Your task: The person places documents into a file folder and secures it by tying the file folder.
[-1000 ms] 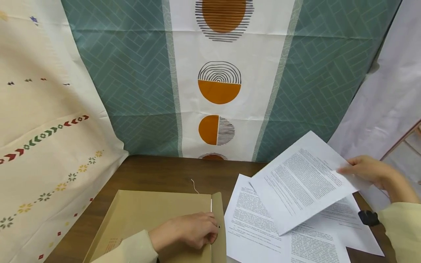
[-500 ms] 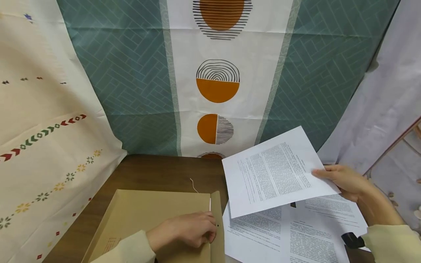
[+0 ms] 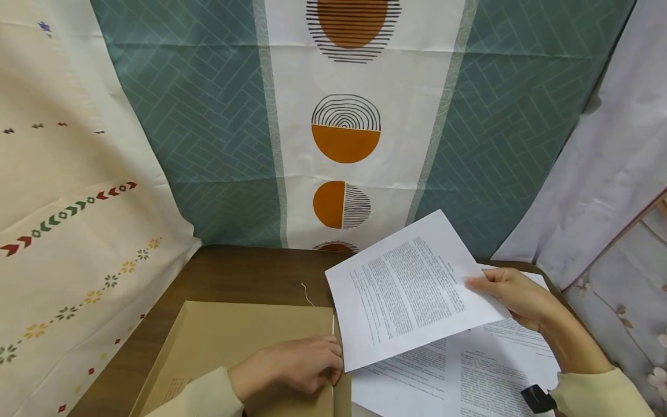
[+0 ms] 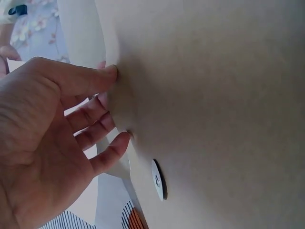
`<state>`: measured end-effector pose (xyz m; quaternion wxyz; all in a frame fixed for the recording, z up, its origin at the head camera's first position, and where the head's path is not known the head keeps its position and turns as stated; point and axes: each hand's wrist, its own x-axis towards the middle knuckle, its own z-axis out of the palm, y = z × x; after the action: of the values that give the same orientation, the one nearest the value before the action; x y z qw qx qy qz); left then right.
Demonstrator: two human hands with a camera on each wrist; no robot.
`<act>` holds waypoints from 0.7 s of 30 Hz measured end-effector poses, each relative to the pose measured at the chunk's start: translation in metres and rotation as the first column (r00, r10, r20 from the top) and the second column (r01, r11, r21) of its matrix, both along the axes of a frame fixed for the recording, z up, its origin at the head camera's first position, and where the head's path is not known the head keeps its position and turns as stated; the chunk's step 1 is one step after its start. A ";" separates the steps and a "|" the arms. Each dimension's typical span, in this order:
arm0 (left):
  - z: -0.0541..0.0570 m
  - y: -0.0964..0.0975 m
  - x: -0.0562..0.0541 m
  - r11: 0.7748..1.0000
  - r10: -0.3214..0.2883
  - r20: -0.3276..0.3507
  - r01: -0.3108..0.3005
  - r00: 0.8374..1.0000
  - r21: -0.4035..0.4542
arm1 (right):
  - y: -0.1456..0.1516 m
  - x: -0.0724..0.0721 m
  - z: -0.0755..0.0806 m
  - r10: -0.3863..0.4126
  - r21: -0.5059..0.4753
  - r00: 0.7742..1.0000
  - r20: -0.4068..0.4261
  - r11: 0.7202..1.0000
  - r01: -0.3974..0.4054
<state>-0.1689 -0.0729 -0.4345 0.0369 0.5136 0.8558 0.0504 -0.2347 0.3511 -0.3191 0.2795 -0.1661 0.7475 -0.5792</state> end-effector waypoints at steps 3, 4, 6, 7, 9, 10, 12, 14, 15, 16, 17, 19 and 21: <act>0.002 0.000 0.001 1.000 -0.006 -0.016 0.006 1.000 0.002 | -0.003 0.005 0.002 -0.024 0.022 0.999 -0.033 0.999 0.025; 0.003 0.000 0.001 1.000 -0.006 -0.027 0.007 1.000 0.003 | -0.004 0.006 0.003 -0.034 0.027 0.998 -0.046 0.999 0.035; 0.004 -0.001 0.002 1.000 -0.010 -0.053 0.011 0.999 0.005 | -0.008 0.010 0.005 -0.051 0.036 0.996 -0.069 0.998 0.053; 0.005 -0.001 0.002 1.000 -0.013 -0.065 0.014 0.998 0.007 | -0.009 0.011 0.006 -0.058 0.040 0.995 -0.083 0.997 0.062; 0.007 -0.003 0.002 1.000 -0.015 -0.084 0.016 0.996 0.012 | -0.012 0.015 0.008 -0.065 0.046 0.992 -0.107 0.996 0.071; 0.007 -0.003 0.002 1.000 -0.017 -0.092 0.018 0.996 0.015 | -0.014 0.017 0.009 -0.067 0.048 0.991 -0.113 0.996 0.072; 0.008 -0.004 0.002 0.999 -0.020 -0.098 0.022 0.995 0.024 | -0.016 0.022 0.011 -0.065 0.052 0.990 -0.122 0.996 0.072; 0.008 -0.005 0.002 0.999 -0.020 -0.106 0.024 0.994 0.030 | -0.017 0.026 0.012 -0.062 0.057 0.990 -0.124 0.996 0.070; 0.009 -0.005 0.002 0.999 -0.021 -0.109 0.025 0.994 0.033 | -0.018 0.029 0.012 -0.064 0.061 0.991 -0.120 0.996 0.072; 0.009 -0.005 0.002 0.999 -0.023 -0.113 0.027 0.993 0.035 | -0.019 0.031 0.012 -0.065 0.068 0.990 -0.122 0.995 0.074; 0.010 -0.005 0.002 0.999 -0.023 -0.113 0.027 0.993 0.037 | -0.020 0.033 0.012 -0.064 0.073 0.990 -0.122 0.995 0.074; 0.011 -0.005 0.002 0.999 -0.024 -0.112 0.029 0.993 0.043 | -0.021 0.038 0.011 -0.064 0.091 0.989 -0.129 0.993 0.077; 0.012 -0.005 0.002 0.998 -0.023 -0.109 0.029 0.994 0.049 | -0.022 0.041 0.009 -0.065 0.103 0.989 -0.131 0.992 0.079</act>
<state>-0.1672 -0.0782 -0.4220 -0.0222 0.5274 0.8482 0.0436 -0.1934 0.3287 -0.3096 0.2186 -0.1605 0.7994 -0.5361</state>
